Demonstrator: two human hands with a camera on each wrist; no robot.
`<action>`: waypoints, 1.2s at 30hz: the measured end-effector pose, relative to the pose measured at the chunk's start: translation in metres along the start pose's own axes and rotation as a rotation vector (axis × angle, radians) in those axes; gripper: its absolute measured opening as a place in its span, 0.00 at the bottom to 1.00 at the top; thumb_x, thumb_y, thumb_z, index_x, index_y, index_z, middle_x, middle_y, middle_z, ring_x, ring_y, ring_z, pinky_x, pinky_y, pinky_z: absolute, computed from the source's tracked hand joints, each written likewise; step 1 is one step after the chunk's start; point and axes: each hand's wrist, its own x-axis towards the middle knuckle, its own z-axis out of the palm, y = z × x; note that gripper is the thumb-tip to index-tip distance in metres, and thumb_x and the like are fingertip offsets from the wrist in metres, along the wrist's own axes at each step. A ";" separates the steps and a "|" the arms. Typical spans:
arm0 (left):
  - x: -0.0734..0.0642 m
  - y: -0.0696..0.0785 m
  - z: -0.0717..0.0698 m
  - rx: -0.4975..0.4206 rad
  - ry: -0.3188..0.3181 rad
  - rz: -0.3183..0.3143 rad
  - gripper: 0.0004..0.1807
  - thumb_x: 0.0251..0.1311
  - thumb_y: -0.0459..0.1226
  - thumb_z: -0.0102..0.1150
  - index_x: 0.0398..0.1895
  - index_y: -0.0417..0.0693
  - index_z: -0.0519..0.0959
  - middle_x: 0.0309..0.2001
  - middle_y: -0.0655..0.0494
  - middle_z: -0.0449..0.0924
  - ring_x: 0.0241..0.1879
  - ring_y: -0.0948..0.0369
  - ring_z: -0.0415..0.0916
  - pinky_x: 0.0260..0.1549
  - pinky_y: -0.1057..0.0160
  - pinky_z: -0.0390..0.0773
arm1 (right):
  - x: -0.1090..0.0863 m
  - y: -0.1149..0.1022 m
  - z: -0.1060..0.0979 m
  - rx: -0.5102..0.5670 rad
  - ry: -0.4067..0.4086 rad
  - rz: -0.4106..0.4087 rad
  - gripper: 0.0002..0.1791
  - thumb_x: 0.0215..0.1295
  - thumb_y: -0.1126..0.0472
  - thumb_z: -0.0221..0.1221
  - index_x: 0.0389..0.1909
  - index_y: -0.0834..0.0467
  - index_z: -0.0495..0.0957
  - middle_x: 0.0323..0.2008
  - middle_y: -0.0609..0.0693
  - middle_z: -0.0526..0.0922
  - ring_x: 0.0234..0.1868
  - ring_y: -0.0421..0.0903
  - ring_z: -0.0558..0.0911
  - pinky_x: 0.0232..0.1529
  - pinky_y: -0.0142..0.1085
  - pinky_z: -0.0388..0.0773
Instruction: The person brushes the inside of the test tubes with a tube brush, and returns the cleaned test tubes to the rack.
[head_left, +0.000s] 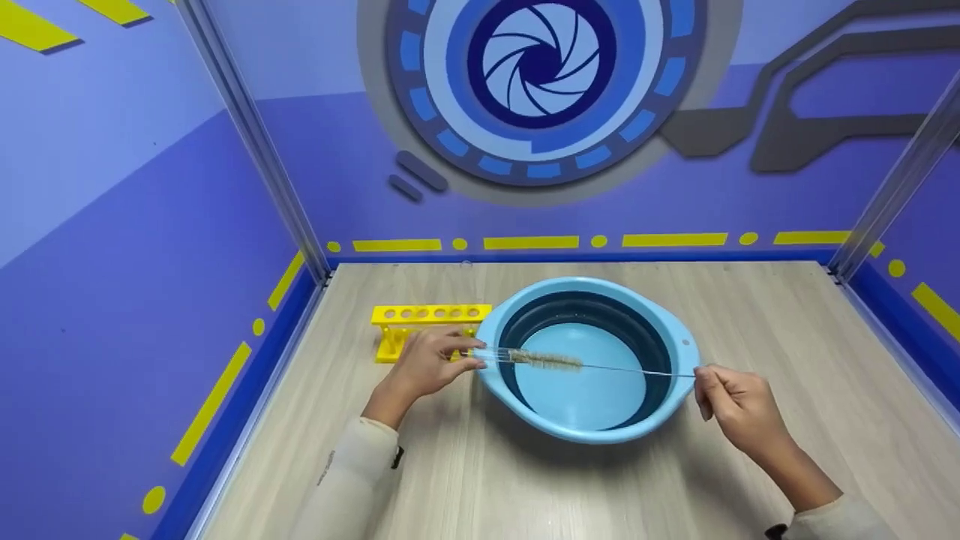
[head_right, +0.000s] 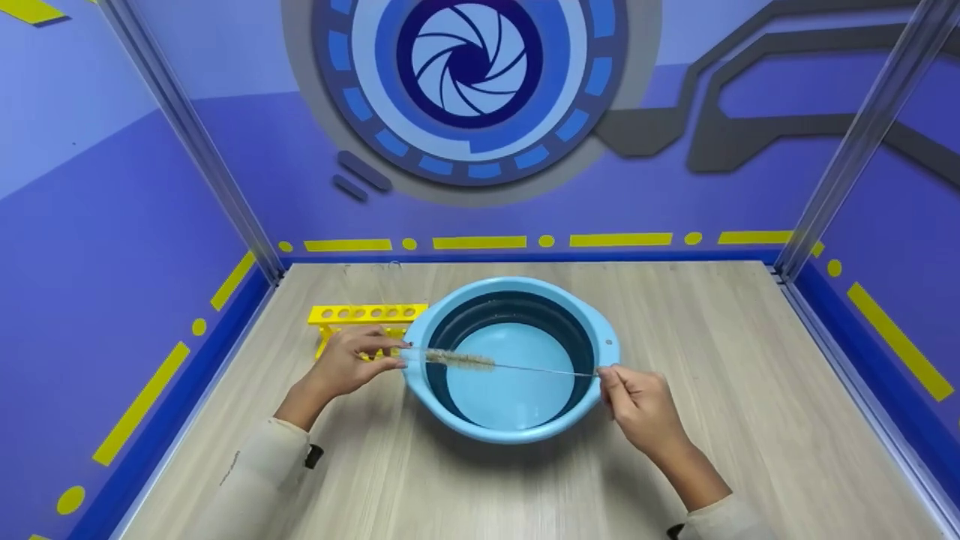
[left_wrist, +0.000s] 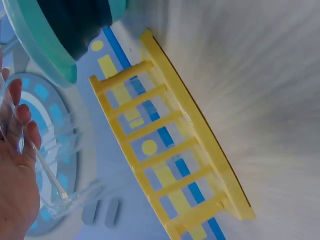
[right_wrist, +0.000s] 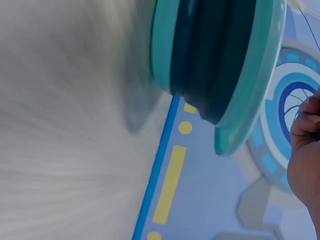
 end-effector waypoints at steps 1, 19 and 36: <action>-0.001 0.000 0.000 0.010 0.000 0.001 0.17 0.63 0.53 0.74 0.53 0.61 0.92 0.48 0.60 0.92 0.41 0.59 0.87 0.40 0.64 0.85 | 0.000 0.001 -0.002 0.005 -0.005 0.006 0.27 0.76 0.78 0.54 0.16 0.51 0.73 0.11 0.43 0.72 0.13 0.34 0.66 0.15 0.28 0.58; -0.021 -0.012 -0.015 0.007 0.078 -0.117 0.15 0.69 0.45 0.71 0.55 0.51 0.89 0.44 0.55 0.92 0.49 0.56 0.88 0.59 0.46 0.85 | -0.003 0.012 0.013 -0.087 0.073 0.126 0.24 0.80 0.69 0.56 0.18 0.53 0.77 0.12 0.41 0.73 0.15 0.34 0.71 0.19 0.27 0.66; -0.005 -0.017 -0.015 -0.204 0.434 -0.056 0.14 0.71 0.35 0.68 0.57 0.44 0.87 0.54 0.50 0.91 0.56 0.50 0.88 0.59 0.46 0.85 | 0.013 0.012 0.051 -0.156 0.132 -0.084 0.20 0.72 0.74 0.62 0.19 0.57 0.77 0.15 0.41 0.70 0.18 0.32 0.67 0.18 0.24 0.62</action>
